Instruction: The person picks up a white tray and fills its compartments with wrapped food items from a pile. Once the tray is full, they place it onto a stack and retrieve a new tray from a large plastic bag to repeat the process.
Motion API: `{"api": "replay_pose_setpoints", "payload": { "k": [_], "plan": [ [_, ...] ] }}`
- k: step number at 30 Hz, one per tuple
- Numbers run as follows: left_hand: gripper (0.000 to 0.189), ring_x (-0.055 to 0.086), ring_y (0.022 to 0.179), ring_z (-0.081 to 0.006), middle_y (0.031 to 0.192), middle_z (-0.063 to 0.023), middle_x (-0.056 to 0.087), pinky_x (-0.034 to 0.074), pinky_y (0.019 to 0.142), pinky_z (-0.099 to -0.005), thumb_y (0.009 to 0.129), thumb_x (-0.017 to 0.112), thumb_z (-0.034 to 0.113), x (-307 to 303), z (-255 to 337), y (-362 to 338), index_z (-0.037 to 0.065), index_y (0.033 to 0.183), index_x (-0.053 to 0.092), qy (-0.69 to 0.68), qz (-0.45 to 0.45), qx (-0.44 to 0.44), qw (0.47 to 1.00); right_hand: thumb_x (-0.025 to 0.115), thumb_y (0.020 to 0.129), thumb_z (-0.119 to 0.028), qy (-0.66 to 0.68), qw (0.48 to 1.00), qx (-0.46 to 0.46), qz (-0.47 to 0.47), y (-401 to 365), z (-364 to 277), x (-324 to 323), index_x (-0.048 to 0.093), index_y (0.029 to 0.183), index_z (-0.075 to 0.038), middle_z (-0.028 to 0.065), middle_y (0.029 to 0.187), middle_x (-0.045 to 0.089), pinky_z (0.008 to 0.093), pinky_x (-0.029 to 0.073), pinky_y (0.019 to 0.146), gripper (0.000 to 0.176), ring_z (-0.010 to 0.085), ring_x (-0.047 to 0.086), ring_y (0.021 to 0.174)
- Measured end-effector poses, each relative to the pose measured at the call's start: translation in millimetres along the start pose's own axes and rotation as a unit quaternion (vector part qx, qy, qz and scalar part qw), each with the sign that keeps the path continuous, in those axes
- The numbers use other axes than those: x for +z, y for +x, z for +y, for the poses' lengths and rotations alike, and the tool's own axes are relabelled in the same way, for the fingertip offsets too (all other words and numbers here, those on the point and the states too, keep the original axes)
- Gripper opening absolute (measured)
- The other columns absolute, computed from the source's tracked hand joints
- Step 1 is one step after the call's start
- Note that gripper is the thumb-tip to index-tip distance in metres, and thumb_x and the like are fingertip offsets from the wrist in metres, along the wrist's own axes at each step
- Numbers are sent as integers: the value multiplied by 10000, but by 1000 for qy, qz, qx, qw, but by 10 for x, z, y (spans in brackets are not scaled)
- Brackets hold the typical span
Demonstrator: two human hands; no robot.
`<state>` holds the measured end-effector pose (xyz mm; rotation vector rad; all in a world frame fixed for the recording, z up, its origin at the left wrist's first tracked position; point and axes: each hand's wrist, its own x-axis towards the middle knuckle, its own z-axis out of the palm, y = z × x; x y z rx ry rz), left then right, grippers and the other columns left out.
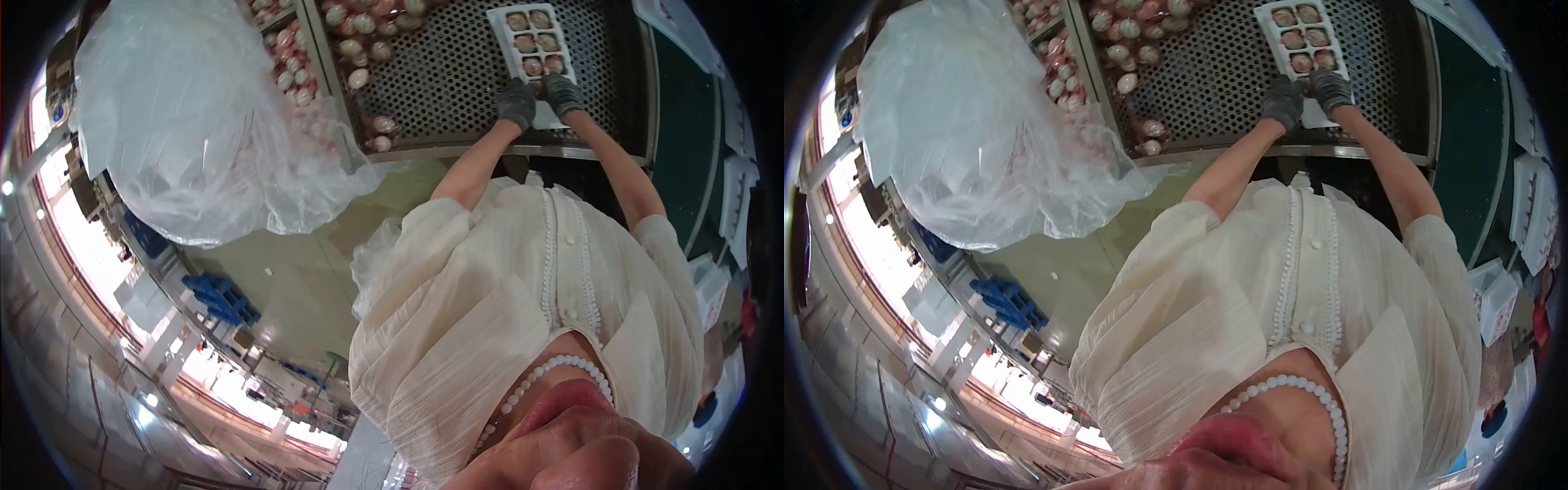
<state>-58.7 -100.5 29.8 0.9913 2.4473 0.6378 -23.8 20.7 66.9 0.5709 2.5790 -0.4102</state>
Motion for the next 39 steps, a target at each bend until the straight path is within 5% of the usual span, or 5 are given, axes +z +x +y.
{"api": "replay_pose_setpoints", "payload": {
  "k": [20,27,35,38,39],
  "plan": [
    [245,518,880,-263,936,-155,535,415,746,-380,722,425,182,-301,-480,230,50,879,558,-34,-132,60,989,496,688,-273,3,994,88,-69,172,-150,153,602,802,-116,125,840,576,391,412,692,221,271,558,781],
    [663,173,1193,-298,1279,-186,201,127,980,-365,742,427,347,-1179,-2118,773,-31,1230,183,206,234,-201,929,535,635,-217,21,996,90,10,149,-58,404,598,671,-121,96,694,565,380,408,645,120,250,541,712],
    [723,299,1116,-264,1206,-108,324,209,936,-383,661,511,458,-1038,-3200,1593,24,1189,276,280,78,-284,914,512,701,-307,-16,976,161,-146,247,-133,241,600,835,-103,110,901,576,388,389,758,260,261,549,843],
    [622,298,1134,-218,1247,-100,289,208,943,-303,670,540,225,-1359,-2604,1219,54,1210,283,-18,241,-251,937,518,692,-302,7,981,162,-102,251,-39,392,606,815,-102,103,852,590,394,392,744,251,260,561,802],
    [619,307,1120,-224,1234,-103,297,226,929,-296,676,546,234,-1872,-1795,986,34,1201,285,184,87,-344,917,518,692,-302,9,982,160,-102,254,-29,402,606,815,-102,103,852,590,394,392,744,251,260,561,802]
  ]
}}
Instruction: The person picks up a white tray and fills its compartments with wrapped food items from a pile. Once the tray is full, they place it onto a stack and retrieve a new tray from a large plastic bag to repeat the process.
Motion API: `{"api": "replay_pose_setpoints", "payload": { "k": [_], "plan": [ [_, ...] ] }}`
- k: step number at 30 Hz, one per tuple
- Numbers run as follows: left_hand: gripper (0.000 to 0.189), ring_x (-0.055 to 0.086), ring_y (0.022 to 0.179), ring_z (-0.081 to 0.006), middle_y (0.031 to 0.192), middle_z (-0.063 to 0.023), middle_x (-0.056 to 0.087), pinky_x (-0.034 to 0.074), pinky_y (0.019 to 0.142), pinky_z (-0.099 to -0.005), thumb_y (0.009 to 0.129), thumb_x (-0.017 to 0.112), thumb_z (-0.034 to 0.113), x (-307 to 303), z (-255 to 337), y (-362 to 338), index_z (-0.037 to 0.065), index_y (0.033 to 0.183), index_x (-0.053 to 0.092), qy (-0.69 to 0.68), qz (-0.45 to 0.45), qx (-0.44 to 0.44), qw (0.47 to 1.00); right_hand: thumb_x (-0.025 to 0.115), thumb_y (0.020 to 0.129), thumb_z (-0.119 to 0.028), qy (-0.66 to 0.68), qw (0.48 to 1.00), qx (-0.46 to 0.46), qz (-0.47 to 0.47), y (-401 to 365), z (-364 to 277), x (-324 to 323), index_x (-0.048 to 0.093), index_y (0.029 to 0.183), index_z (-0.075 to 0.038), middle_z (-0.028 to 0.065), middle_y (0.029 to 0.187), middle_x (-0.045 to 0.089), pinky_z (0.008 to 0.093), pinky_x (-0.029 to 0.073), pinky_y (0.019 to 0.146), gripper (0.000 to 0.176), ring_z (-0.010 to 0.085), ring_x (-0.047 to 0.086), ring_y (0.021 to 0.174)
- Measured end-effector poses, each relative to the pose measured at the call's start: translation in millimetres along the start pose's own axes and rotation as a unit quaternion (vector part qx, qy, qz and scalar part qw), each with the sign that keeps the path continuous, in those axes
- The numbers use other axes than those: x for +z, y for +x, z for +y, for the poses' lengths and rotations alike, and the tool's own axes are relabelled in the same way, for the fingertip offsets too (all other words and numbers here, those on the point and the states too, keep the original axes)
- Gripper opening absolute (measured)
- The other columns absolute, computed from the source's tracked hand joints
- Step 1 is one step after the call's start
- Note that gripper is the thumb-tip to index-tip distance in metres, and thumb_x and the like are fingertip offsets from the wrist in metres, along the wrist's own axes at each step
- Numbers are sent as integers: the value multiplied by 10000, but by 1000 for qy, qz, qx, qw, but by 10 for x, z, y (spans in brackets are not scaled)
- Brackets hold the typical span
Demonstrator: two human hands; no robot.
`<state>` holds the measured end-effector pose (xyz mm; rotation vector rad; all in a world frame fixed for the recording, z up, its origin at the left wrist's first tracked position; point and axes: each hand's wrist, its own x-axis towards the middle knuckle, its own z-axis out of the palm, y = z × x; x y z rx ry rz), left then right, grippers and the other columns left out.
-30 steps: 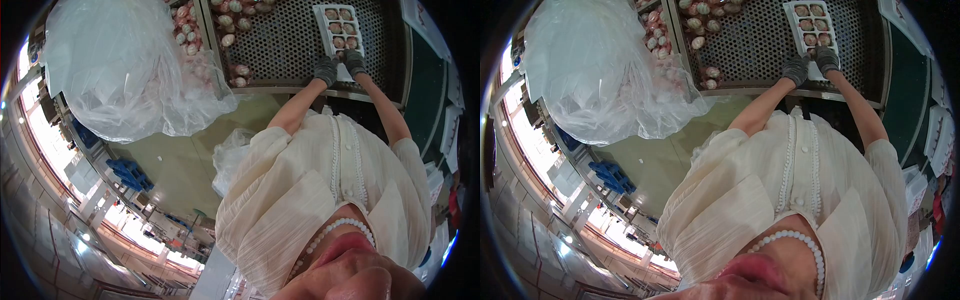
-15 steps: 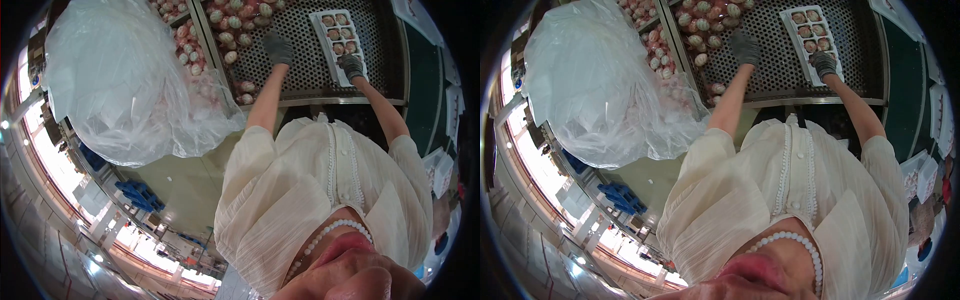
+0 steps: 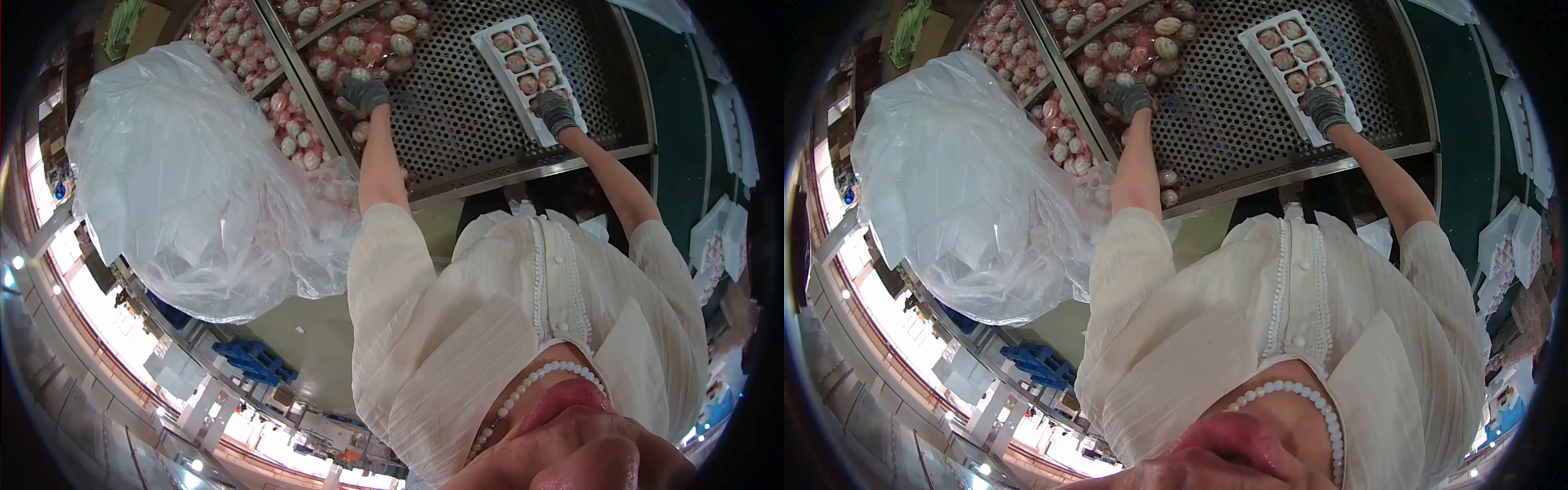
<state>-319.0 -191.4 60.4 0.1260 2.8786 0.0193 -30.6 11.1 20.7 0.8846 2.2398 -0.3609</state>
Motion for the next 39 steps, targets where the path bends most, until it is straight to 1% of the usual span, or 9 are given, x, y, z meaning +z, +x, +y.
{"api": "replay_pose_setpoints", "payload": {
  "k": [4,7,14,18,20,28,30,36,39],
  "plan": [
    [597,350,1078,-231,1197,-111,329,275,899,-280,683,551,217,509,-279,-409,48,1195,294,-372,74,29,925,539,660,-230,11,989,-107,106,-94,25,5,603,759,-66,150,720,577,365,433,616,202,271,562,700],
    [428,502,816,-179,960,-80,499,427,686,-295,656,577,183,561,-197,-1032,78,1046,434,-865,-267,-74,417,544,664,-243,89,982,-113,120,-212,69,-48,598,748,-62,143,686,568,374,429,612,207,277,553,658],
    [326,500,663,-172,810,-58,537,413,573,-282,613,557,161,786,553,-2161,54,915,496,-824,-444,-86,342,584,713,-310,493,828,-101,246,-915,191,-166,529,982,-70,108,906,558,301,425,684,364,212,539,774],
    [271,523,705,-151,813,-55,536,463,611,-301,688,528,169,790,851,-2595,52,930,499,-745,-476,44,465,607,674,-302,442,840,-172,264,-1334,193,-107,434,1100,-71,108,1024,491,329,419,744,515,220,511,865],
    [278,522,704,-141,824,-47,532,462,604,-283,693,525,148,641,919,-2666,48,950,495,-712,-523,39,468,619,634,-275,217,911,-176,304,-1453,210,-153,402,1123,-66,135,1074,441,360,384,802,575,267,457,953],
    [209,541,637,-169,728,-60,552,467,589,-297,724,534,213,874,1417,-2642,60,866,537,-646,-579,-72,492,599,629,-199,296,882,-248,270,-1469,685,-45,396,1125,-58,160,1062,436,357,346,843,554,302,423,978],
    [210,541,626,-178,671,-86,560,448,602,-303,718,538,214,1003,1569,-2527,40,833,560,-205,-435,314,819,593,634,-178,326,870,-271,253,-1440,785,-18,404,1120,-57,161,1044,447,355,350,836,535,297,428,968],
    [204,547,687,-257,764,-145,581,420,643,-343,707,531,174,1336,1612,-2821,6,816,569,-368,-195,242,876,583,633,-162,374,894,-182,166,-1212,1023,197,421,1092,-52,167,991,470,366,349,817,498,300,437,935],
    [215,547,731,-272,789,-153,580,413,666,-350,706,533,181,1326,1651,-2884,8,828,569,-333,-139,247,899,592,642,-207,232,907,-214,279,-1177,975,271,437,1070,-47,170,981,470,374,367,792,483,325,460,879]
  ]
}}
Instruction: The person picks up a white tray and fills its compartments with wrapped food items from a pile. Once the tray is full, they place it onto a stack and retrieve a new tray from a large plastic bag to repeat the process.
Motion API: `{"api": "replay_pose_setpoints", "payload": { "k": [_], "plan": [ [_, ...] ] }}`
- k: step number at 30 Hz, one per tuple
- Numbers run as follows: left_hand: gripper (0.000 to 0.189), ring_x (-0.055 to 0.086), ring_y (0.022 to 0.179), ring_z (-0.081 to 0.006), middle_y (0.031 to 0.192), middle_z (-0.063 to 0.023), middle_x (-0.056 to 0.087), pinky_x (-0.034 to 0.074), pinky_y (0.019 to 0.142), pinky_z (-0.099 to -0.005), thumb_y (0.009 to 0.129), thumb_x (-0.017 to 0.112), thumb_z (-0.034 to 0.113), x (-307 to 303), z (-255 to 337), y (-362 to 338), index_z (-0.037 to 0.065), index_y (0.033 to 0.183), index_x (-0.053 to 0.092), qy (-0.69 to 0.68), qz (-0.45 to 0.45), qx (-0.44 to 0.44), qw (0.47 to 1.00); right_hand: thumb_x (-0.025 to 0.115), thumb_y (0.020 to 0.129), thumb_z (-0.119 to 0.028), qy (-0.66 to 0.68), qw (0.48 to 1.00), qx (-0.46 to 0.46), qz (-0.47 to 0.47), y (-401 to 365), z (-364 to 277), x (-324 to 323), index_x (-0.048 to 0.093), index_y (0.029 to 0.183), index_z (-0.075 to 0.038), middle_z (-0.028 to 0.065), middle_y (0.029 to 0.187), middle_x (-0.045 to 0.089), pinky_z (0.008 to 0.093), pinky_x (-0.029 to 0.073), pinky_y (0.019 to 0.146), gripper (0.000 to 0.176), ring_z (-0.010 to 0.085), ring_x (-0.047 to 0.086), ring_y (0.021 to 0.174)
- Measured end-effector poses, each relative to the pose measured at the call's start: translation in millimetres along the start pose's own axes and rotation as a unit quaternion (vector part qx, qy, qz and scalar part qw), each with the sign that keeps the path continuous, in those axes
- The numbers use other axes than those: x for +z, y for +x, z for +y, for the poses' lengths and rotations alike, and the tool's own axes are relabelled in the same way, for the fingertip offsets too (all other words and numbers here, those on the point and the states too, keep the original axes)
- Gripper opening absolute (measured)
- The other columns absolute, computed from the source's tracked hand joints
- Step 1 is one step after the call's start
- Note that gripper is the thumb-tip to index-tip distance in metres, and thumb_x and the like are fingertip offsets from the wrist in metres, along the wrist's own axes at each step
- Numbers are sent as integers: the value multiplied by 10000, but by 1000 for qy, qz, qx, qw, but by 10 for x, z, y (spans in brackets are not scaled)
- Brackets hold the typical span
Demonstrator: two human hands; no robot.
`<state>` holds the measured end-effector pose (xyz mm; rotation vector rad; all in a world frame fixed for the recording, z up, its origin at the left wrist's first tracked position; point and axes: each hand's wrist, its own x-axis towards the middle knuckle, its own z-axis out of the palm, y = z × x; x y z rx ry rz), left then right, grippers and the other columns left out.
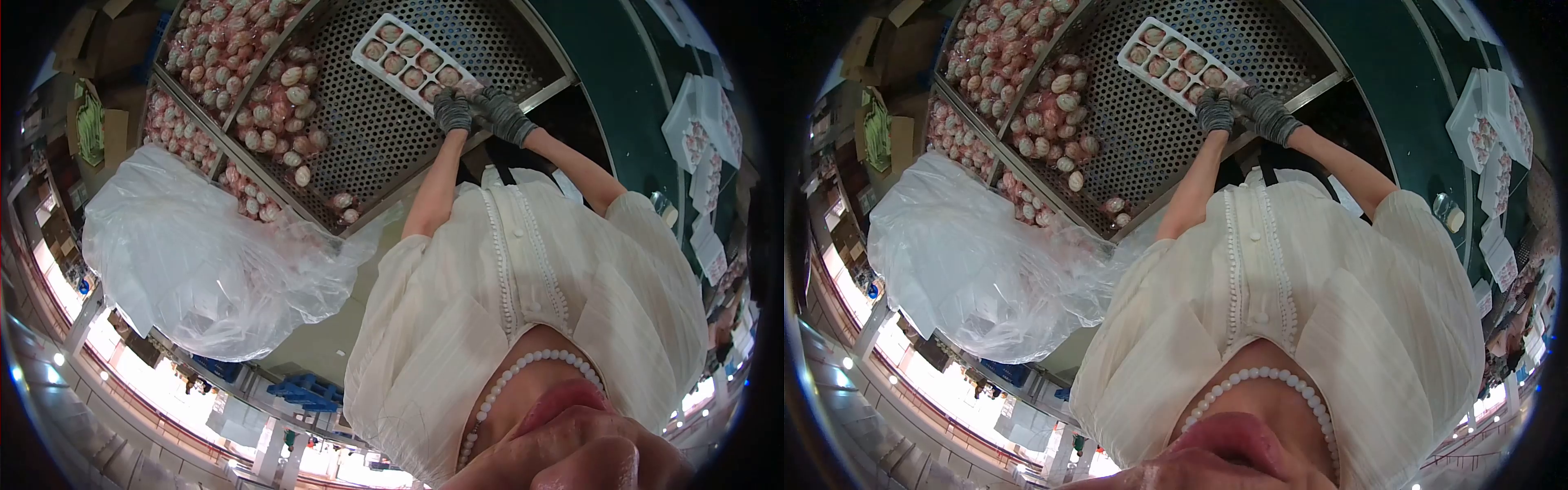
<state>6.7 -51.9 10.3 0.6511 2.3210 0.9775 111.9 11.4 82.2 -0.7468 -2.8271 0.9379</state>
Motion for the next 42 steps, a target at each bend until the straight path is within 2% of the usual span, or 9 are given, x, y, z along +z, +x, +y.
{"api": "replay_pose_setpoints", "payload": {
  "k": [5,6,9,14,16,25,28,31,42],
  "plan": [
    [227,550,741,-258,807,-153,578,415,676,-339,718,512,159,-57,113,-47,6,876,565,98,46,9,994,594,659,-256,-8,998,61,33,22,-25,39,458,1050,-37,178,983,483,377,402,739,468,325,497,842],
    [225,551,744,-249,810,-153,578,414,680,-327,723,498,140,-66,35,-19,6,893,561,-42,-10,-34,999,594,659,-256,-10,998,61,33,67,-27,-13,458,1050,-37,178,983,483,377,402,739,468,325,497,842],
    [220,552,744,-232,815,-153,579,412,681,-304,733,471,107,-76,-50,-63,8,909,557,-150,-58,-22,987,553,719,-331,301,915,265,-30,203,-74,-201,525,961,-27,160,879,549,366,405,724,390,292,518,829],
    [229,520,737,-298,772,-150,568,395,712,-362,701,487,137,-70,12,-151,29,884,570,99,23,130,986,513,736,-336,22,989,140,36,444,26,-215,535,958,-45,158,848,552,359,403,718,366,304,515,803],
    [249,502,752,-317,762,-153,559,385,727,-381,685,495,173,25,-44,-140,38,880,573,106,16,109,988,517,728,-296,-72,975,183,-103,456,-204,-377,536,956,-68,161,831,548,363,393,726,323,310,510,797],
    [259,490,817,-311,844,-160,545,391,742,-368,700,478,132,-170,42,-158,44,928,562,-40,-83,20,996,567,671,-253,-111,990,81,-12,481,-153,6,510,906,-67,170,843,512,383,394,710,305,311,488,825],
    [282,471,842,-321,899,-179,514,385,750,-379,715,459,90,-66,-62,-265,41,983,532,20,36,159,986,576,660,-218,-70,993,98,-18,405,-47,-77,501,913,-53,176,845,498,378,395,710,311,310,491,815],
    [329,457,853,-333,930,-192,489,371,769,-388,720,434,64,-123,39,-359,47,1044,487,-105,29,102,989,579,646,-169,-74,993,86,-46,391,-89,-174,502,898,-38,174,845,497,373,402,698,295,313,497,789],
    [365,439,860,-347,914,-202,495,348,781,-404,672,415,67,-401,54,-226,15,1029,474,24,-123,213,969,552,625,-157,-128,987,19,-97,496,-68,-8,532,775,-33,167,724,542,383,420,634,196,304,530,719]
  ]
}}
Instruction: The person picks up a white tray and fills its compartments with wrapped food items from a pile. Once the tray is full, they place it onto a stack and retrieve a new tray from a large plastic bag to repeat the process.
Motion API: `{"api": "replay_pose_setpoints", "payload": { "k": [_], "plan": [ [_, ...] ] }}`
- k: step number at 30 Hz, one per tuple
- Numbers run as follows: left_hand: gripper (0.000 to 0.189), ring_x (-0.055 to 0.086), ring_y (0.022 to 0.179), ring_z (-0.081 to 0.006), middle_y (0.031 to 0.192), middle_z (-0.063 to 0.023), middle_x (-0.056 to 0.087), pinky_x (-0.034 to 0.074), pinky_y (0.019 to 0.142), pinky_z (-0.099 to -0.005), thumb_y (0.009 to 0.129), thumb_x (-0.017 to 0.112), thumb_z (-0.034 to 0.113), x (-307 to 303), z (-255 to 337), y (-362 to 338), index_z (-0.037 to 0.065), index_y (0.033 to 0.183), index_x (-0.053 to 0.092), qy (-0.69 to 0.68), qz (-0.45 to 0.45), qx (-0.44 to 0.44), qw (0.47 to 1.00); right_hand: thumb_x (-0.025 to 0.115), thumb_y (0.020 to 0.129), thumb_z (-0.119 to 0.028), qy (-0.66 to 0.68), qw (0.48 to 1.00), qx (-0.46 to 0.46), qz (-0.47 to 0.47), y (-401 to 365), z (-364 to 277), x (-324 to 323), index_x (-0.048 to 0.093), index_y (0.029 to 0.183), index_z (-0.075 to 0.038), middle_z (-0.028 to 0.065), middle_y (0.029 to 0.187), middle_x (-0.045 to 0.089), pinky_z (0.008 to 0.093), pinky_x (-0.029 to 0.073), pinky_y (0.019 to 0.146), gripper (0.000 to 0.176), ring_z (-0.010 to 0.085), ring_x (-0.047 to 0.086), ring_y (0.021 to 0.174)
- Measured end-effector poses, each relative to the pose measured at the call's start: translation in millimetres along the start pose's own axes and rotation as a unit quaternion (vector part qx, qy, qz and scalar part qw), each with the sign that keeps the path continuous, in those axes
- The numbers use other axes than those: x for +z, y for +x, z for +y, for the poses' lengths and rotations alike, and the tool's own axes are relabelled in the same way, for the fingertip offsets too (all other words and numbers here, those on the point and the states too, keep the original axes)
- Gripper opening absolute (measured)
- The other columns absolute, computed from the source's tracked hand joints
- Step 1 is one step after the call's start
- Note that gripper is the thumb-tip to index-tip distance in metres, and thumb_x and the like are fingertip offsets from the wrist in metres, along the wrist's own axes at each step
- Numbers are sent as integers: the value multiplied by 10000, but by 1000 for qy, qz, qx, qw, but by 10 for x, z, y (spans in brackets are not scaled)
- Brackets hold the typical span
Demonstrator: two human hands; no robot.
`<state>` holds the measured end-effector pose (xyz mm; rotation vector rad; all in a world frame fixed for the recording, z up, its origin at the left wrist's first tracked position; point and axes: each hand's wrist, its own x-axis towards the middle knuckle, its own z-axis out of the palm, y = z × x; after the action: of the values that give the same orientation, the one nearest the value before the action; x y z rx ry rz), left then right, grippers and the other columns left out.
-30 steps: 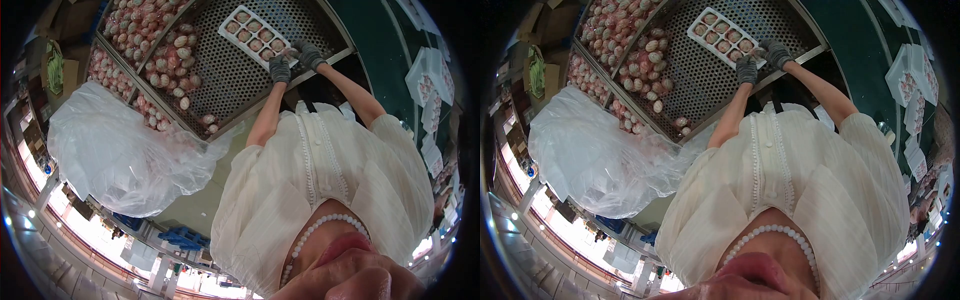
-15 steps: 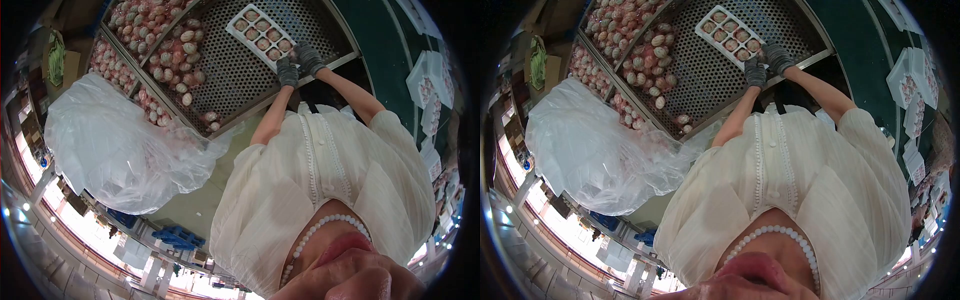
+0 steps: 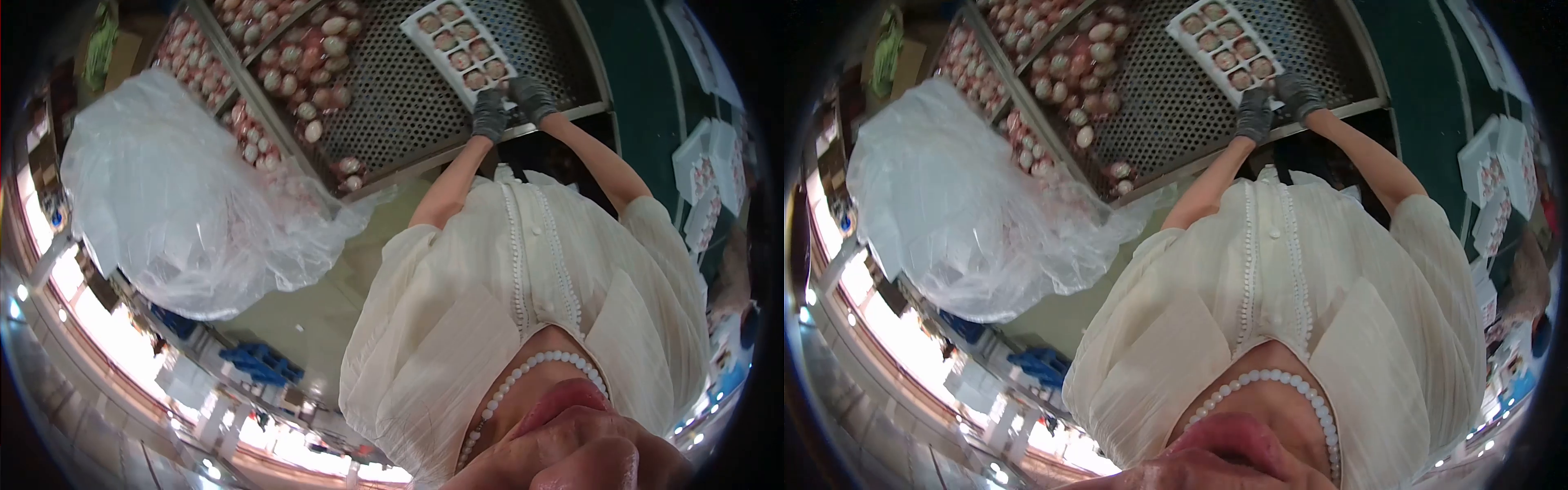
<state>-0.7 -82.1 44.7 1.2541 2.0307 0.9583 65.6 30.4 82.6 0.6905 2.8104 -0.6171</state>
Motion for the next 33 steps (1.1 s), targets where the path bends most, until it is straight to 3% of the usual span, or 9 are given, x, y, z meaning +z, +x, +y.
{"api": "replay_pose_setpoints", "payload": {
  "k": [5,8,12,14,16,18,20,22,33],
  "plan": [
    [325,454,861,-337,899,-197,503,359,774,-395,667,401,73,259,-315,12,4,972,489,46,63,52,996,525,639,-137,-52,995,25,-78,171,-31,76,556,777,-66,152,740,561,380,433,596,158,288,551,698],
    [302,459,864,-327,905,-188,506,360,780,-385,674,397,79,158,-326,49,21,953,496,76,-70,0,995,513,645,-152,-75,989,57,-110,287,-65,127,575,739,-75,155,731,567,379,438,590,136,283,559,683],
    [224,463,861,-315,909,-177,498,369,765,-381,692,407,103,-476,-18,-114,43,885,506,-56,57,26,996,530,660,-206,-86,987,29,-136,315,-113,69,533,775,-34,171,697,553,396,424,587,206,295,547,673],
    [231,455,865,-324,908,-180,492,356,791,-384,704,427,133,-481,-384,-310,36,899,504,7,101,-155,983,553,635,-186,-60,985,74,-142,313,-26,182,517,832,-29,170,696,552,395,422,587,255,292,545,684],
    [239,442,882,-326,908,-174,490,335,822,-386,716,437,157,-616,-971,-567,25,904,502,95,276,-118,949,556,630,-183,-76,984,82,-139,334,95,292,503,888,-34,171,697,552,397,421,591,303,297,545,682],
    [311,385,1015,-298,1083,-184,419,260,894,-395,750,370,172,-1100,-1335,-903,17,1013,433,70,214,-248,942,546,644,-177,-53,988,77,-120,321,106,348,525,865,-36,171,709,555,402,423,589,263,303,547,688],
    [413,382,1017,-325,1094,-201,410,245,911,-401,741,403,250,-1230,-2011,-1241,5,1074,403,356,239,-298,853,501,686,-179,-104,986,57,-116,328,105,442,530,842,-43,150,756,564,380,433,623,209,284,551,725],
    [542,334,1081,-331,1154,-215,364,233,932,-390,723,434,291,-1857,-1728,-1263,-5,1164,322,252,157,-432,851,479,707,-180,-128,984,53,-116,294,70,490,533,831,-46,140,780,569,369,438,640,190,275,554,744],
    [594,304,1118,-327,1190,-208,347,223,938,-378,689,436,383,-2059,-2229,-173,30,1161,364,390,203,-168,882,533,671,-223,-54,995,64,-53,224,262,617,533,744,-53,155,730,558,416,414,596,185,312,540,679]
  ]
}}
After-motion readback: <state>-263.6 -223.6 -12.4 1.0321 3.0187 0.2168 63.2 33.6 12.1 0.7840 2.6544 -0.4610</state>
